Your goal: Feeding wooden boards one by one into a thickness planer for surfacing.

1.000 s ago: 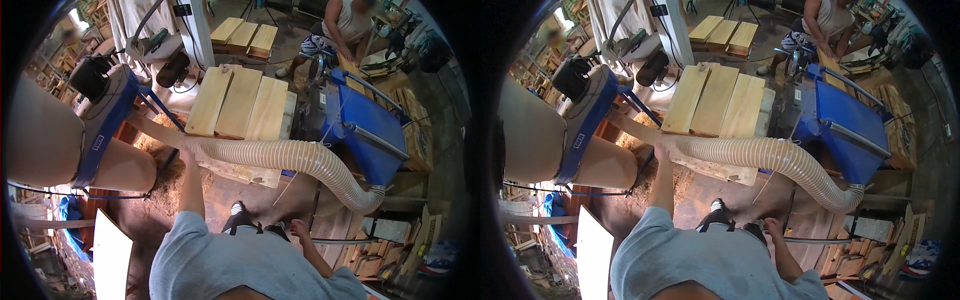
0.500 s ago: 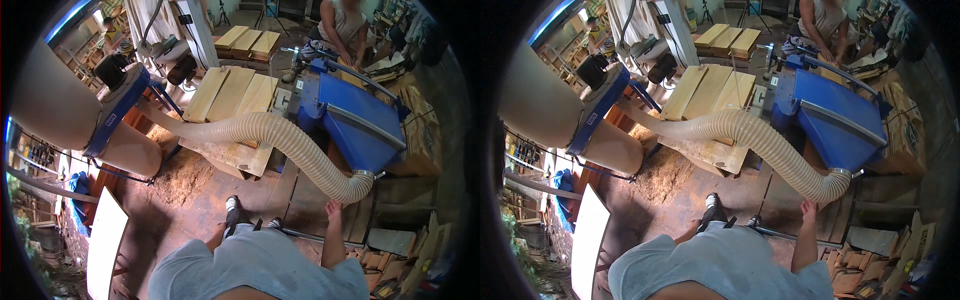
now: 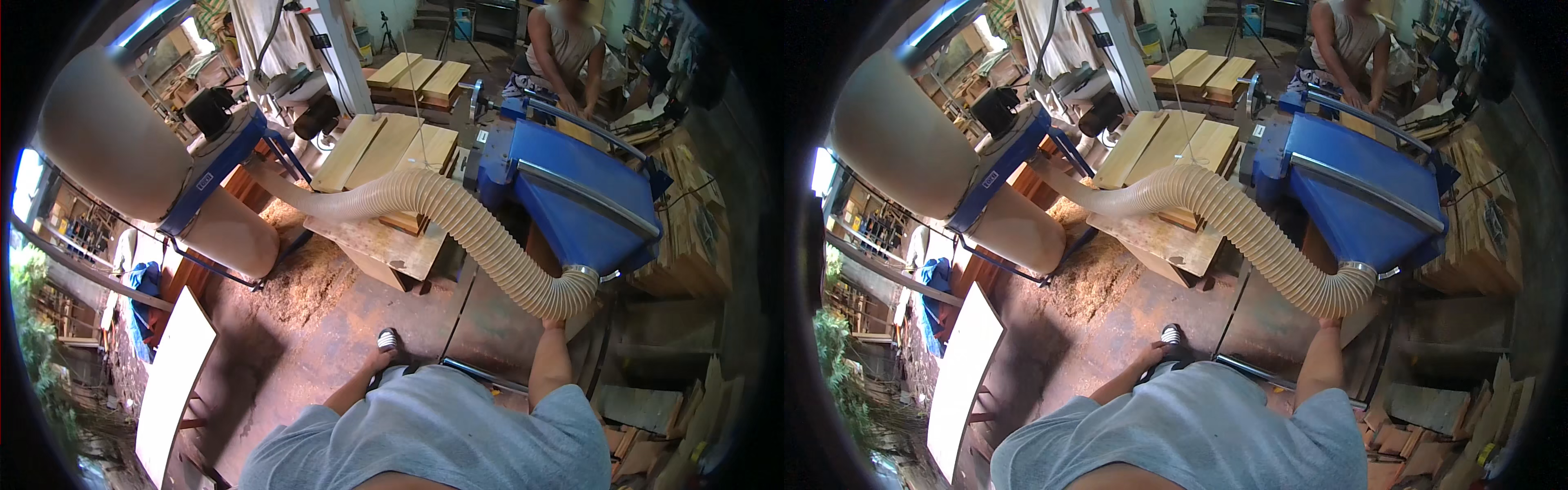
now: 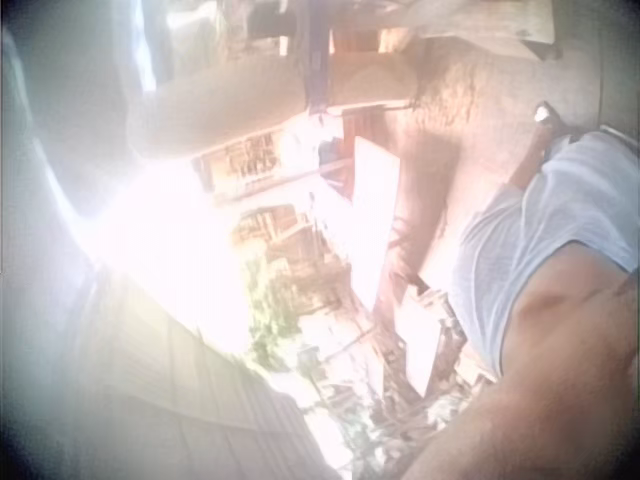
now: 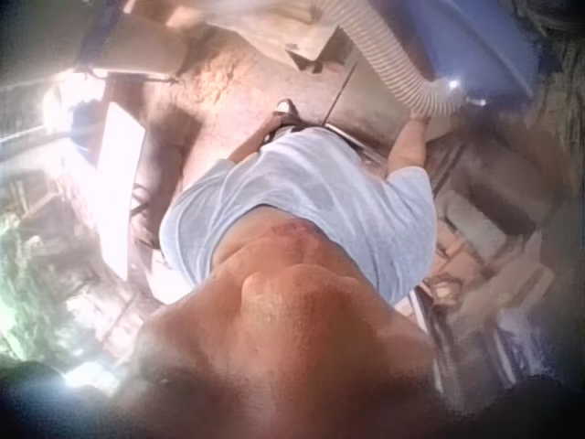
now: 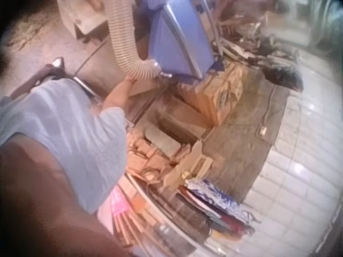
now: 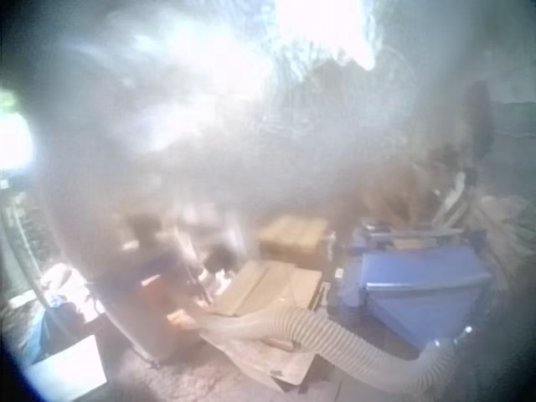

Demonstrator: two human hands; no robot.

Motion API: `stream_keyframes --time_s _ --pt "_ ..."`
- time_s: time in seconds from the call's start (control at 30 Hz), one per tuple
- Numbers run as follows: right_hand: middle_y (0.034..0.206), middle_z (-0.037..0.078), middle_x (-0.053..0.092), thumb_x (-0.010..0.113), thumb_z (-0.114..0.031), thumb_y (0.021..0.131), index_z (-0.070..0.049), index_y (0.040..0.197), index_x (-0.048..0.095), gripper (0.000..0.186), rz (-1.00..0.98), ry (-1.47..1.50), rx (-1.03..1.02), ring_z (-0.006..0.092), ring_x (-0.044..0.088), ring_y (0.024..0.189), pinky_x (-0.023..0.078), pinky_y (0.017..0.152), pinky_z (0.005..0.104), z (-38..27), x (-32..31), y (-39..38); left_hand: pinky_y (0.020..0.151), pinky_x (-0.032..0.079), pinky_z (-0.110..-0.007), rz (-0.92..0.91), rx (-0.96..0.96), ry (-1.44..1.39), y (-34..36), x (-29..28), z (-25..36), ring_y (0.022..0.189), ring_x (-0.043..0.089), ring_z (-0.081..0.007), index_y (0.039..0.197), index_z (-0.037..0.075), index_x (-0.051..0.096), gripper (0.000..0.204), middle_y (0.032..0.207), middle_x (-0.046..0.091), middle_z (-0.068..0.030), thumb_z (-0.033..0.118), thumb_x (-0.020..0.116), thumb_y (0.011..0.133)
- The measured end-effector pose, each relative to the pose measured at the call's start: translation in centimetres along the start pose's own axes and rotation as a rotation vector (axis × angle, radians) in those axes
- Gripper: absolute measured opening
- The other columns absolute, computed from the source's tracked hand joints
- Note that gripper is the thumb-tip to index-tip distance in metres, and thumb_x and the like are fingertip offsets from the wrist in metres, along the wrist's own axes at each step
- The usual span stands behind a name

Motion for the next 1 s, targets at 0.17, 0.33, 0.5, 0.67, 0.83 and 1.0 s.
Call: stream_keyframes --time_s 0.17,0.33,0.5,0.67,0.83,1.0 --pt "0.132 0.001 0.051 0.054 -0.047 0.09 -0.017 0.132 0.047 0.051 -0.13 0.143 -0.147 0.0217 0.049 0.118 0.037 0.103 0.0424 -2.1 2.8 0.0 0.096 0.045 -0.039 0.059 -0.058 -0.002 -2.3 -0.9 -1.3 0.11 0.061 -0.0314 0.114 0.008 0.068 0.044 0.116 0.065 -0.0186 0.039 0.058 0.084" --pt "0.133 0.001 0.051 0.054 -0.047 0.091 -0.018 0.132 0.046 0.051 -0.149 0.116 -0.099 0.0219 0.048 0.12 0.036 0.104 0.0425 -1.2 2.1 0.1 0.096 0.045 -0.035 0.047 -0.079 0.084 -3.2 -1.2 -1.8 0.107 0.061 -0.0263 0.115 0.005 0.067 0.039 0.117 0.065 -0.0152 0.029 0.053 0.087" --pt "0.133 0.001 0.051 0.053 -0.047 0.091 -0.018 0.132 0.046 0.051 -0.094 0.018 0.041 0.0221 0.047 0.122 0.036 0.105 0.0427 1.1 -1.1 -0.6 0.1 0.043 -0.039 0.018 -0.079 0.091 -4.0 -0.5 -1.2 0.113 0.059 -0.0327 0.12 0.008 0.064 0.046 0.12 0.063 -0.0188 0.036 0.056 0.084" --pt "0.134 0.001 0.05 0.053 -0.047 0.091 -0.018 0.133 0.045 0.051 0.001 -0.065 0.122 0.0223 0.046 0.123 0.035 0.106 0.0428 2.0 -4.9 -1.7 0.1 0.043 -0.04 0.008 -0.063 0.14 -4.1 0.0 -0.6 0.115 0.058 -0.0337 0.12 0.009 0.064 0.047 0.121 0.062 -0.0198 0.038 0.056 0.084" --pt "0.136 0.001 0.048 0.049 -0.047 0.093 -0.017 0.133 0.045 0.05 0.132 -0.157 0.217 0.0206 0.044 0.124 0.037 0.103 0.0426 2.4 -7.2 -2.9 0.1 0.043 -0.04 0.043 -0.045 0.121 -3.7 -0.1 -1.7 0.114 0.058 -0.0336 0.121 0.01 0.064 0.048 0.12 0.062 -0.0206 0.039 0.057 0.084" --pt "0.128 0.002 0.053 0.05 -0.045 0.092 -0.015 0.127 0.049 0.045 0.208 -0.25 0.243 0.0184 0.05 0.114 0.043 0.094 0.0401 2.2 -7.8 -4.3 0.099 0.043 -0.037 0.038 -0.054 0.134 -3.4 0.2 -2.2 0.113 0.059 -0.0296 0.119 0.007 0.064 0.045 0.121 0.063 -0.0176 0.037 0.053 0.087"
Point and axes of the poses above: each hand's wrist, its own y-axis towards the middle knuckle, its own x-axis out of the palm, z = x × y, the point moved 7 cm from there along y, towards the middle knuckle
